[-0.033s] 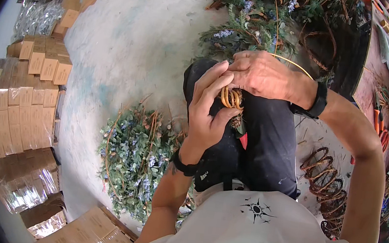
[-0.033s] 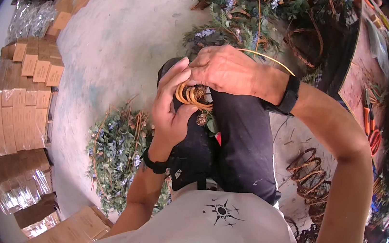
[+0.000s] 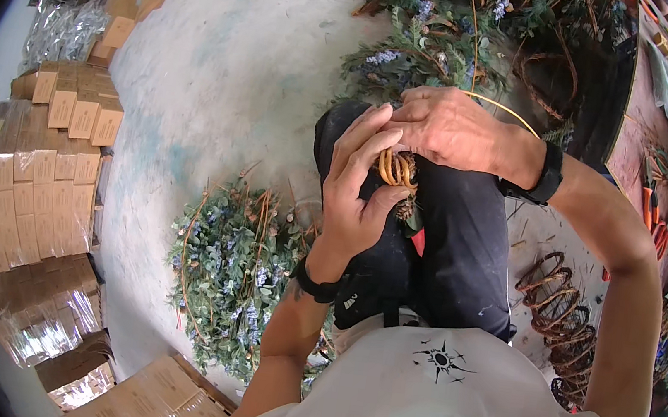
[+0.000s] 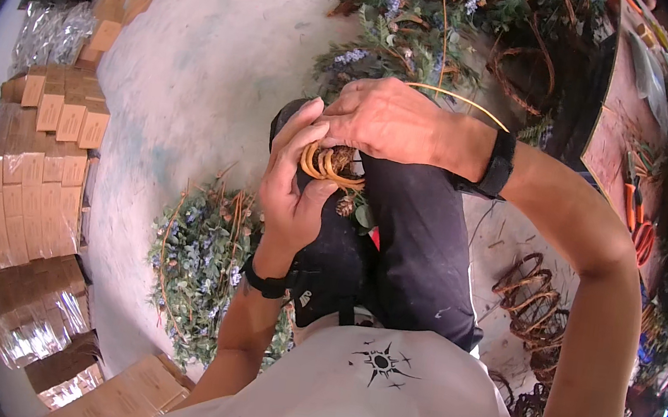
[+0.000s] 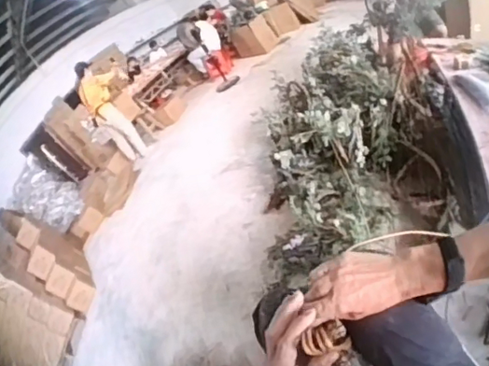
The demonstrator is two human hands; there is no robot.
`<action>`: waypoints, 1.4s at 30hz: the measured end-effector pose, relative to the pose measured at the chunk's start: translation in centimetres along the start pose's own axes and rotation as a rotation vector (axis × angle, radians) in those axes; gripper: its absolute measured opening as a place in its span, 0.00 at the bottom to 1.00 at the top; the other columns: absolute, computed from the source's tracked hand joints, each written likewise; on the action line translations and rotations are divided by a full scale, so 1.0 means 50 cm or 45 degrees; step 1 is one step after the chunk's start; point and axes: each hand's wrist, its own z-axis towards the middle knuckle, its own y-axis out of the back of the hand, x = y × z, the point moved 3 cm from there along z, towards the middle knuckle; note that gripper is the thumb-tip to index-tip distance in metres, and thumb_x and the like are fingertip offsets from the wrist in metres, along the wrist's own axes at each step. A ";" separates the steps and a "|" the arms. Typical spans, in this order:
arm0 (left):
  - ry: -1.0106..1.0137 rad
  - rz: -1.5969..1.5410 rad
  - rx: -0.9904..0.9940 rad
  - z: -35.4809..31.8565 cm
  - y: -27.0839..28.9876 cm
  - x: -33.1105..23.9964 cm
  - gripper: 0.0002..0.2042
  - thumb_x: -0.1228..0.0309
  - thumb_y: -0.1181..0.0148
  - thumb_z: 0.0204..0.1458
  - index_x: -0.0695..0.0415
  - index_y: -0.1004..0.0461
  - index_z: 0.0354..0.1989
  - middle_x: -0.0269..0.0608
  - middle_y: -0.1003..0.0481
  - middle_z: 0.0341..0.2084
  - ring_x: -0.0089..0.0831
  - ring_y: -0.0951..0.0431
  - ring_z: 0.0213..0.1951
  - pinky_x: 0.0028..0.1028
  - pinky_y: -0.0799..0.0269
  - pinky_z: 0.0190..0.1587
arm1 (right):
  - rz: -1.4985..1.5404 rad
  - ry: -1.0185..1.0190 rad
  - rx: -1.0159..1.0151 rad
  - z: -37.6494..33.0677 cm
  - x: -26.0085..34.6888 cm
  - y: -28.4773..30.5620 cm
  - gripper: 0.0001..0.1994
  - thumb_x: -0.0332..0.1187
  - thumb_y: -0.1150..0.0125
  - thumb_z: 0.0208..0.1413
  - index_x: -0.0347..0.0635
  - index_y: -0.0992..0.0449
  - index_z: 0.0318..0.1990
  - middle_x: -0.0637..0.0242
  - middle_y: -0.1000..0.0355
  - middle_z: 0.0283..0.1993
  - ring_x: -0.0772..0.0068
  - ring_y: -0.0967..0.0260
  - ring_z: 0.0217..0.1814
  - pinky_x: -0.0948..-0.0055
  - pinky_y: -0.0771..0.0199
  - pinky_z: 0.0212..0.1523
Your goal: Assemble decorative floral wreaths by trimming stems and attaching greenery to a branch-like frame.
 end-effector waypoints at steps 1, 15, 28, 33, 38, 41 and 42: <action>-0.040 0.080 0.052 0.006 0.002 -0.005 0.25 0.57 0.39 0.64 0.67 0.29 0.59 0.58 0.29 0.63 0.53 0.30 0.67 0.44 0.37 0.69 | 0.002 -0.004 0.001 -0.004 0.002 -0.001 0.11 0.33 0.37 0.56 0.44 0.21 0.46 0.61 0.23 0.43 0.52 0.24 0.47 0.58 0.21 0.46; 0.018 -0.058 0.050 -0.001 0.004 -0.009 0.25 0.63 0.35 0.61 0.64 0.30 0.62 0.53 0.24 0.57 0.50 0.25 0.61 0.42 0.30 0.64 | 0.358 -0.443 -0.403 -0.072 0.121 0.041 0.21 0.37 0.34 0.62 0.41 0.26 0.61 0.53 0.27 0.60 0.46 0.29 0.61 0.54 0.25 0.60; 0.035 0.029 0.003 -0.012 0.034 -0.008 0.22 0.64 0.30 0.56 0.60 0.27 0.55 0.45 0.19 0.51 0.46 0.18 0.51 0.38 0.24 0.54 | 0.496 -0.286 -0.392 -0.022 0.132 0.029 0.15 0.28 0.32 0.57 0.42 0.23 0.52 0.53 0.23 0.49 0.42 0.25 0.51 0.52 0.21 0.48; 0.121 0.079 -0.092 -0.021 0.022 -0.033 0.15 0.69 0.30 0.58 0.63 0.23 0.48 0.47 0.17 0.44 0.40 0.16 0.44 0.34 0.21 0.48 | 0.473 -0.332 -0.370 -0.032 0.133 0.029 0.17 0.26 0.32 0.56 0.44 0.23 0.54 0.56 0.25 0.53 0.44 0.25 0.53 0.54 0.20 0.51; 0.070 0.103 -0.121 -0.034 0.020 -0.031 0.14 0.70 0.28 0.55 0.62 0.23 0.45 0.48 0.18 0.38 0.42 0.17 0.38 0.34 0.22 0.42 | 0.401 -0.459 -0.218 -0.010 0.159 0.056 0.21 0.23 0.34 0.57 0.45 0.23 0.58 0.55 0.28 0.57 0.45 0.27 0.57 0.54 0.21 0.54; 0.031 0.084 -0.126 -0.033 0.017 -0.032 0.14 0.70 0.27 0.54 0.62 0.23 0.45 0.47 0.19 0.37 0.42 0.18 0.37 0.34 0.22 0.40 | 0.496 -0.438 -0.159 -0.011 0.157 0.054 0.22 0.22 0.34 0.56 0.45 0.24 0.60 0.54 0.28 0.58 0.45 0.28 0.58 0.55 0.22 0.55; 0.022 0.074 -0.124 -0.030 0.017 -0.034 0.14 0.70 0.27 0.54 0.62 0.23 0.45 0.47 0.19 0.37 0.42 0.18 0.37 0.34 0.22 0.40 | 0.540 -0.422 -0.183 -0.012 0.157 0.054 0.23 0.22 0.34 0.56 0.45 0.24 0.60 0.54 0.28 0.59 0.44 0.28 0.58 0.55 0.23 0.55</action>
